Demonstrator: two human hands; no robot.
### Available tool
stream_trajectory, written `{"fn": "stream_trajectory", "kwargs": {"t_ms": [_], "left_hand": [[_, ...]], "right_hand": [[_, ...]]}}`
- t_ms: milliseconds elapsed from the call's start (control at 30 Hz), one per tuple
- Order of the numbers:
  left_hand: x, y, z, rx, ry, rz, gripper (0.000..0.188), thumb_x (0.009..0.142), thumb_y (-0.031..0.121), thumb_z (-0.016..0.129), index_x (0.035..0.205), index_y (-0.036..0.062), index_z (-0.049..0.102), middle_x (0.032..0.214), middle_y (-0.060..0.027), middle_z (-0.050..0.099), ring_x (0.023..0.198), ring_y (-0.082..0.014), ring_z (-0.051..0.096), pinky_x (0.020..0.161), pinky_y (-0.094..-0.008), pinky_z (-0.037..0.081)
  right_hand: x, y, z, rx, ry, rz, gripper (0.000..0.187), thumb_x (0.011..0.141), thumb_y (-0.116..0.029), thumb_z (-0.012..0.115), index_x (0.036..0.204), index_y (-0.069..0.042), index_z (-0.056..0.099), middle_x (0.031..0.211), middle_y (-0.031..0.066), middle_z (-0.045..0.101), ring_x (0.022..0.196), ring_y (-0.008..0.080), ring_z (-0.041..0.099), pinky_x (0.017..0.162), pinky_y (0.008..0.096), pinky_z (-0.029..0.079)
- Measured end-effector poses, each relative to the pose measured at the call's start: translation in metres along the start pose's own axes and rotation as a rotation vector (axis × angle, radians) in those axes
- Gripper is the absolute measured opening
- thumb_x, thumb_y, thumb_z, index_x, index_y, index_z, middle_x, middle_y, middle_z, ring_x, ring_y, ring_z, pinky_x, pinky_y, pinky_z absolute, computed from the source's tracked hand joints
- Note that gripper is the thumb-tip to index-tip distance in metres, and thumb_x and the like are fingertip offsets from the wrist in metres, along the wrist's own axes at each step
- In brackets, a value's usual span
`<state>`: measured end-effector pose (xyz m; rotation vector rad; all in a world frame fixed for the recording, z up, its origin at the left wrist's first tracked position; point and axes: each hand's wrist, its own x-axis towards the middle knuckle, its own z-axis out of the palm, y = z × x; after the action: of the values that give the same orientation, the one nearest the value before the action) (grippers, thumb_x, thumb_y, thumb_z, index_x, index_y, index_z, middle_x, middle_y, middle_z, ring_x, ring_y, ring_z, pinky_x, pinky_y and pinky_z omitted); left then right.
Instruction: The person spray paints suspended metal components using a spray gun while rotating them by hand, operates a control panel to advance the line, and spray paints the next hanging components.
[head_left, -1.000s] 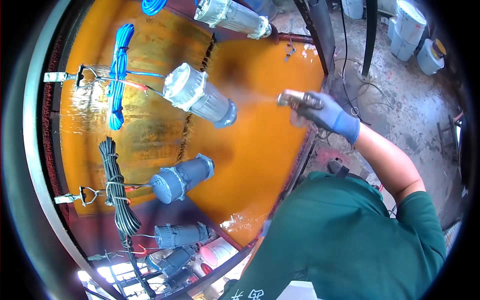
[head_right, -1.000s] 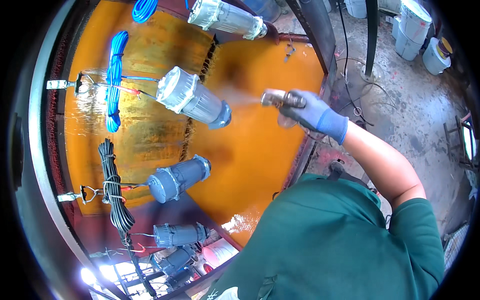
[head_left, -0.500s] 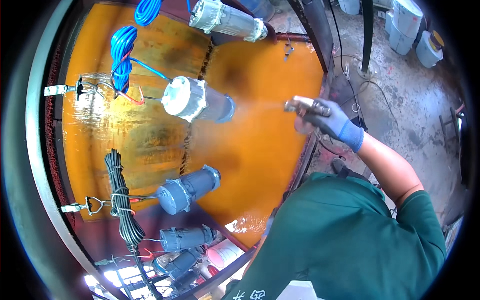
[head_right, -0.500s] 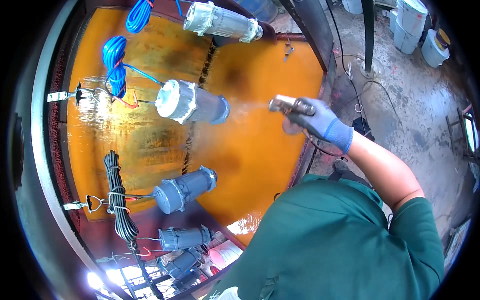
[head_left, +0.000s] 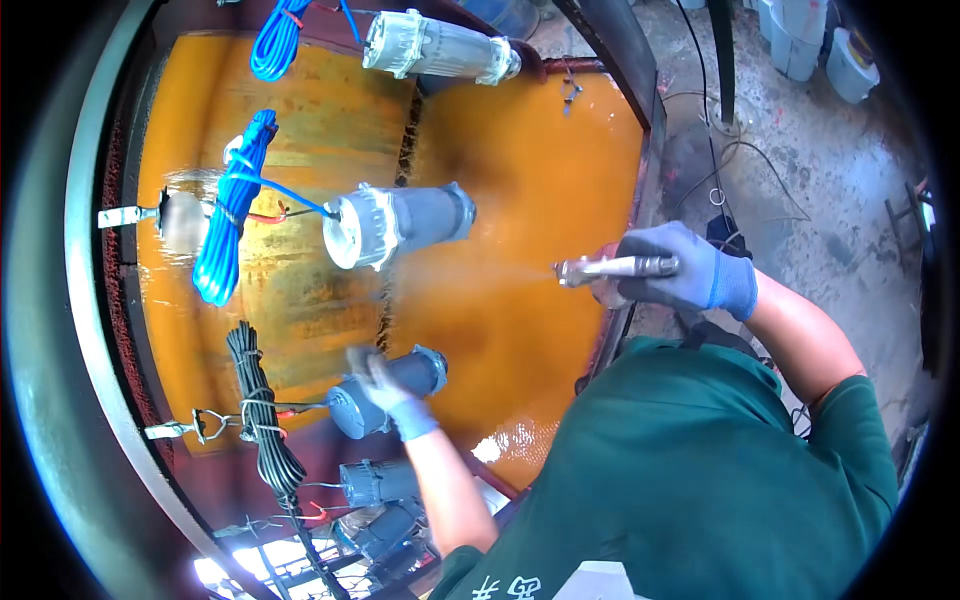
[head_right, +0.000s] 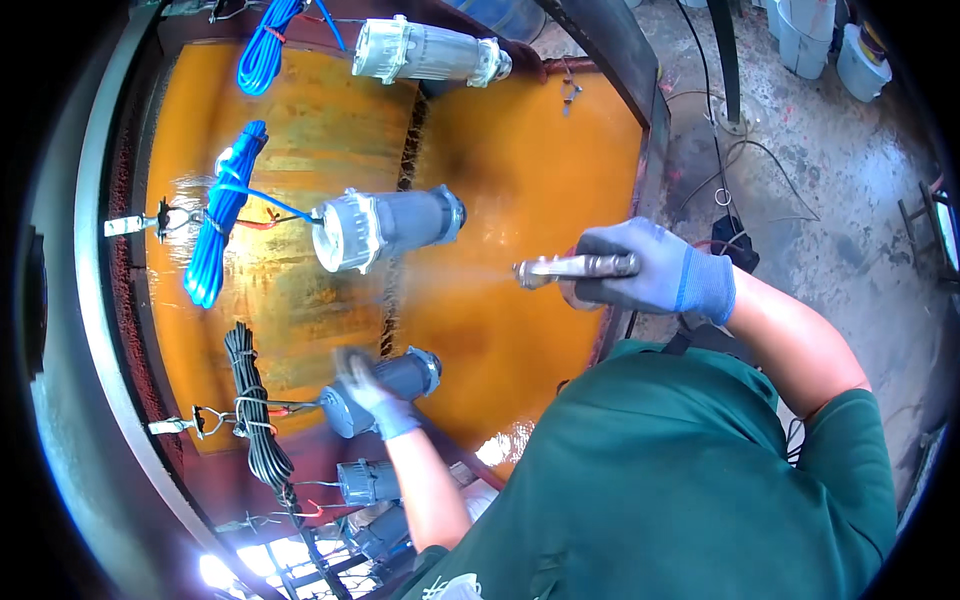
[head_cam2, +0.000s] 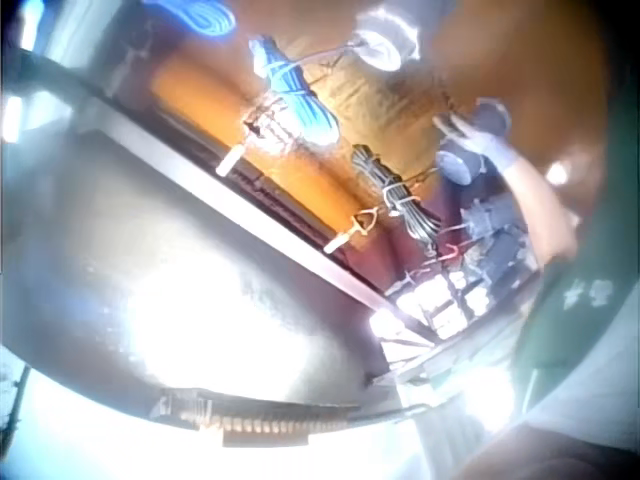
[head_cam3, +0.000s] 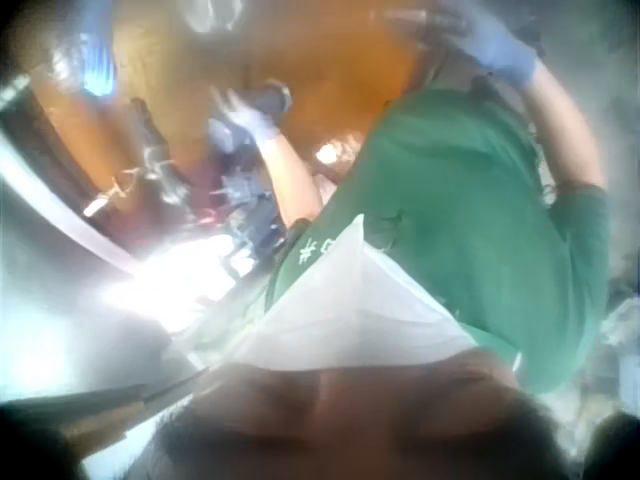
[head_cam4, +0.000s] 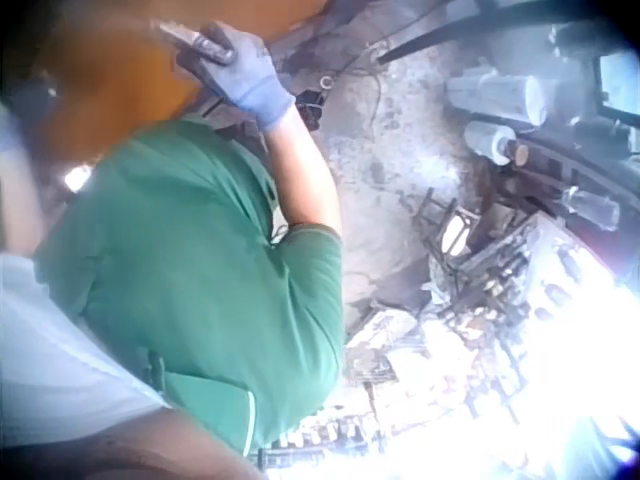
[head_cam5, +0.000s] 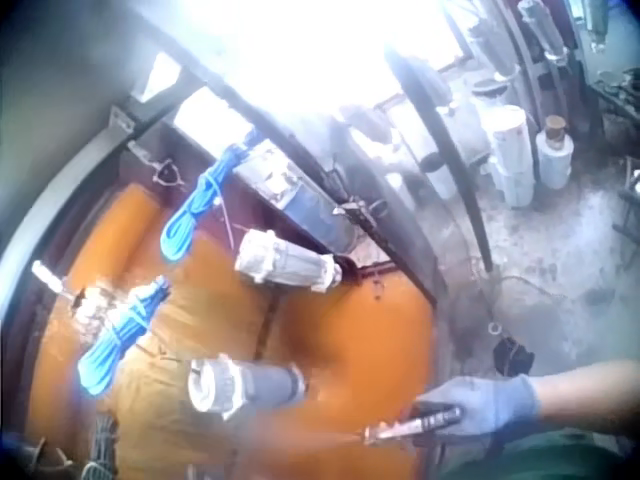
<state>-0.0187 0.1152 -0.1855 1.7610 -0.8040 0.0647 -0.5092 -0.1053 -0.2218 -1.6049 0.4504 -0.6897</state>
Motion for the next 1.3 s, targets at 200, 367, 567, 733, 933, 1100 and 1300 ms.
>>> {"fn": "stream_trajectory", "kwargs": {"t_ms": [200, 367, 567, 733, 933, 1100, 1300], "left_hand": [[0.142, 0.148, -0.008, 0.286, 0.035, 0.734, 0.071, 0.108, 0.022, 0.064, 0.167, 0.0039, 0.03, 0.166, -0.0217, 0.042, 0.147, -0.0336, 0.05, 0.119, -0.0445, 0.045], [0.22, 0.169, -0.031, -0.324, -0.105, 0.428, 0.069, 0.093, 0.0, 0.08, 0.153, -0.003, 0.047, 0.141, -0.0201, 0.061, 0.123, -0.0313, 0.064, 0.1, -0.0467, 0.058], [0.196, 0.179, 0.005, -0.098, 0.101, 0.228, 0.05, 0.111, 0.035, 0.056, 0.148, 0.0026, 0.056, 0.143, -0.0148, 0.059, 0.127, -0.0282, 0.059, 0.105, -0.0417, 0.054], [0.199, 0.174, -0.002, 0.085, 0.094, 0.316, 0.053, 0.112, 0.036, 0.054, 0.15, -0.0003, 0.057, 0.151, -0.0167, 0.057, 0.134, -0.0285, 0.058, 0.113, -0.044, 0.047], [0.211, 0.174, 0.002, 0.429, 0.181, 0.718, 0.048, 0.112, 0.027, 0.052, 0.141, -0.0108, 0.06, 0.143, -0.0256, 0.063, 0.131, -0.0359, 0.06, 0.115, -0.0459, 0.045], [0.18, 0.212, 0.052, 0.93, 0.076, 1.094, 0.045, 0.109, 0.027, 0.053, 0.134, -0.0076, 0.067, 0.133, -0.0285, 0.068, 0.124, -0.0445, 0.063, 0.11, -0.0512, 0.046], [0.207, 0.189, 0.067, 0.814, 0.16, 1.01, 0.045, 0.112, 0.029, 0.05, 0.132, -0.0068, 0.068, 0.131, -0.0271, 0.069, 0.12, -0.0417, 0.063, 0.107, -0.0506, 0.048]], "right_hand": [[-0.001, -0.015, 0.006, 0.035, 0.301, -0.072, 0.018, 0.093, -0.014, 0.08, 0.105, -0.003, 0.071, 0.085, 0.0127, 0.073, 0.079, 0.0212, 0.074, 0.072, 0.0375, 0.056], [-0.004, -0.013, 0.021, -0.128, 0.01, -0.122, 0.024, 0.091, -0.02, 0.082, 0.104, -0.004, 0.07, 0.085, 0.0172, 0.072, 0.079, 0.0374, 0.072, 0.072, 0.0442, 0.056], [0.007, 0.006, 0.019, 0.083, 0.489, -0.108, 0.023, 0.094, -0.018, 0.08, 0.108, -0.003, 0.071, 0.084, 0.0131, 0.071, 0.076, 0.0217, 0.071, 0.072, 0.038, 0.055], [0.004, 0.006, 0.027, 0.014, 0.303, 0.069, 0.025, 0.094, -0.022, 0.081, 0.106, -0.005, 0.067, 0.085, 0.0162, 0.07, 0.078, 0.027, 0.072, 0.073, 0.0396, 0.055], [0.011, 0.014, 0.028, -0.098, 0.311, 0.019, 0.024, 0.094, -0.023, 0.079, 0.101, -0.005, 0.065, 0.081, 0.0178, 0.069, 0.08, 0.0372, 0.072, 0.072, 0.0453, 0.054], [0.014, 0.022, 0.018, -0.223, 0.114, 0.058, 0.023, 0.096, -0.023, 0.077, 0.1, -0.004, 0.065, 0.082, 0.0187, 0.069, 0.079, 0.0395, 0.071, 0.071, 0.046, 0.054], [0.024, 0.041, 0.011, -0.059, 0.35, 0.141, 0.027, 0.094, -0.031, 0.077, 0.1, -0.006, 0.067, 0.083, 0.0187, 0.07, 0.08, 0.0376, 0.072, 0.073, 0.0467, 0.055]]}}
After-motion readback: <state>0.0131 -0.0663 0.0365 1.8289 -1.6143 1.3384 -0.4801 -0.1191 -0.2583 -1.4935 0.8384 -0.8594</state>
